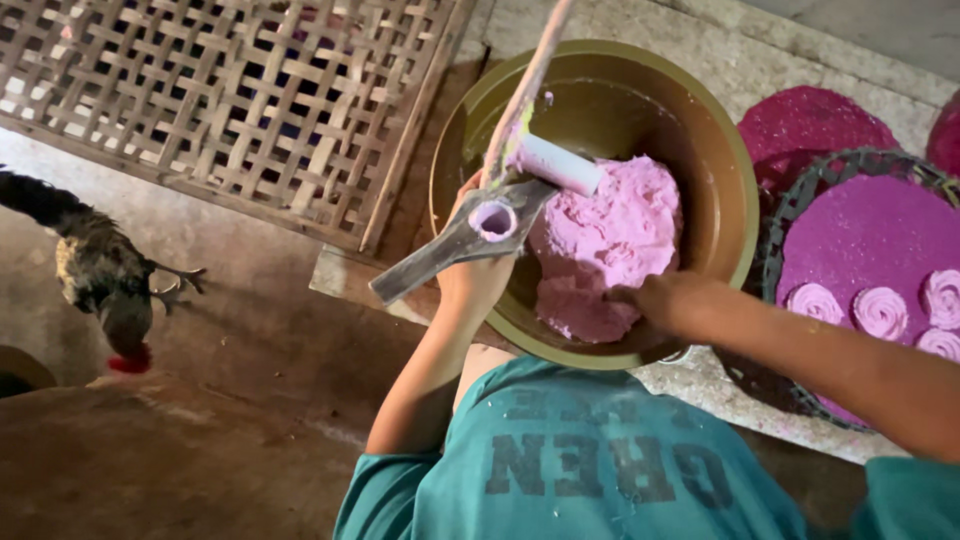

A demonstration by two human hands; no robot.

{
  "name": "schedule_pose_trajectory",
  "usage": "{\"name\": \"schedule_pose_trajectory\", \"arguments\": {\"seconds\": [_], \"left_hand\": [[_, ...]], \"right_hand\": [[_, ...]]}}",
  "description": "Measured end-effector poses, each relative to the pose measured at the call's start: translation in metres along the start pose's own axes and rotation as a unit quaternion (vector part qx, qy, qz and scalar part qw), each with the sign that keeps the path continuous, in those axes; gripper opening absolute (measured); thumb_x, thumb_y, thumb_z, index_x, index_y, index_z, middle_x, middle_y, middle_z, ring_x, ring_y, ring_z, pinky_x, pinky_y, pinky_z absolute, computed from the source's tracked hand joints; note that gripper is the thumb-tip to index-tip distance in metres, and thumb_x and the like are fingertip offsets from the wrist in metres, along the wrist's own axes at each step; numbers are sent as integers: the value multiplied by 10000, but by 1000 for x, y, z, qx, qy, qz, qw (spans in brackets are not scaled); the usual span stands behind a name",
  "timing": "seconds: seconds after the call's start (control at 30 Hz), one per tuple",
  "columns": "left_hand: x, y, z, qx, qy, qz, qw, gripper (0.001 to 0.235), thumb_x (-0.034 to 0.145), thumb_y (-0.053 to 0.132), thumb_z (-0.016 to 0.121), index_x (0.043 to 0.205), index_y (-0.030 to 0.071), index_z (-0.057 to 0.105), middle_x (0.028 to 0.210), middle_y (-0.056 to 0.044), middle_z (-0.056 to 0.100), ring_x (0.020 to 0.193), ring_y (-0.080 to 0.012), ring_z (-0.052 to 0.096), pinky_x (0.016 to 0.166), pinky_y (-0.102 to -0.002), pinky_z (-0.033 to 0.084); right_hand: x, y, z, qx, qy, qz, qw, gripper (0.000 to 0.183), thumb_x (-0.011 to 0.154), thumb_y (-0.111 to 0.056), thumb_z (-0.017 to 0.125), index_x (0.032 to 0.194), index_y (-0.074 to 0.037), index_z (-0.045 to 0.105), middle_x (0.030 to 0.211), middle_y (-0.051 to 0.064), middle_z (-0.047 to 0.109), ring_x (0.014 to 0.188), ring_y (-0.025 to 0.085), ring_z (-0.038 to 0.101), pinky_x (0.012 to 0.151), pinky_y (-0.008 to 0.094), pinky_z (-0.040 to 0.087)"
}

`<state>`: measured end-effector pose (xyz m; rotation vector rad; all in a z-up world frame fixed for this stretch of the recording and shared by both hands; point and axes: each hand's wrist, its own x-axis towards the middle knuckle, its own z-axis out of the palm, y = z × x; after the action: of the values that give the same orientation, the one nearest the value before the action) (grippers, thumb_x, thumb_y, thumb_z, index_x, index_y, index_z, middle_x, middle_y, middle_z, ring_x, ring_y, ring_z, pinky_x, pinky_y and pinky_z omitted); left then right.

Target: The person uses a wooden press to scoop pink dough from a bowl and extrude it into rose shapes onto a tray. They repeatedly fill the press and release the dough to form multiple decorative sweets.

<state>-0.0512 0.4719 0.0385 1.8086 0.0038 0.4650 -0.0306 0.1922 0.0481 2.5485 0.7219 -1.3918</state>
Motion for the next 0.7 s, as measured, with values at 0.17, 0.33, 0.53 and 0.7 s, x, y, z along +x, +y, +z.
{"name": "schedule_pose_trajectory", "arguments": {"seconds": [0.17,0.33,0.53,0.7], "left_hand": [[1,10,2,23,9,-23,999,489,903,162,821,1321,39,601,1321,-104,664,1089,-206,707,905,-321,565],[8,16,-1,23,20,34,999,495,917,215,813,1328,26,611,1358,-123,648,1148,-248,700,963,-341,561],[11,19,-5,216,-105,141,961,512,769,325,874,1191,121,668,1325,-166,645,1101,-308,681,872,-406,559],[-1,9,12,111,-228,118,960,512,735,327,884,1132,99,655,1146,-118,673,1065,-321,675,894,-437,558]], "right_hand": [[-25,-10,15,32,77,-96,992,372,880,-192,605,1251,-182,633,1045,201,734,966,363,708,836,473,563],[-75,18,-4,126,-46,9,991,535,979,-191,485,1460,-368,640,1118,139,770,919,287,760,900,378,576],[-138,47,-70,254,108,-132,952,442,963,-363,647,1303,-92,726,1166,45,782,1018,164,741,887,358,554],[-148,-4,-124,-25,195,48,979,437,966,-405,530,1376,-370,675,1186,-70,767,806,145,760,719,324,612]]}}
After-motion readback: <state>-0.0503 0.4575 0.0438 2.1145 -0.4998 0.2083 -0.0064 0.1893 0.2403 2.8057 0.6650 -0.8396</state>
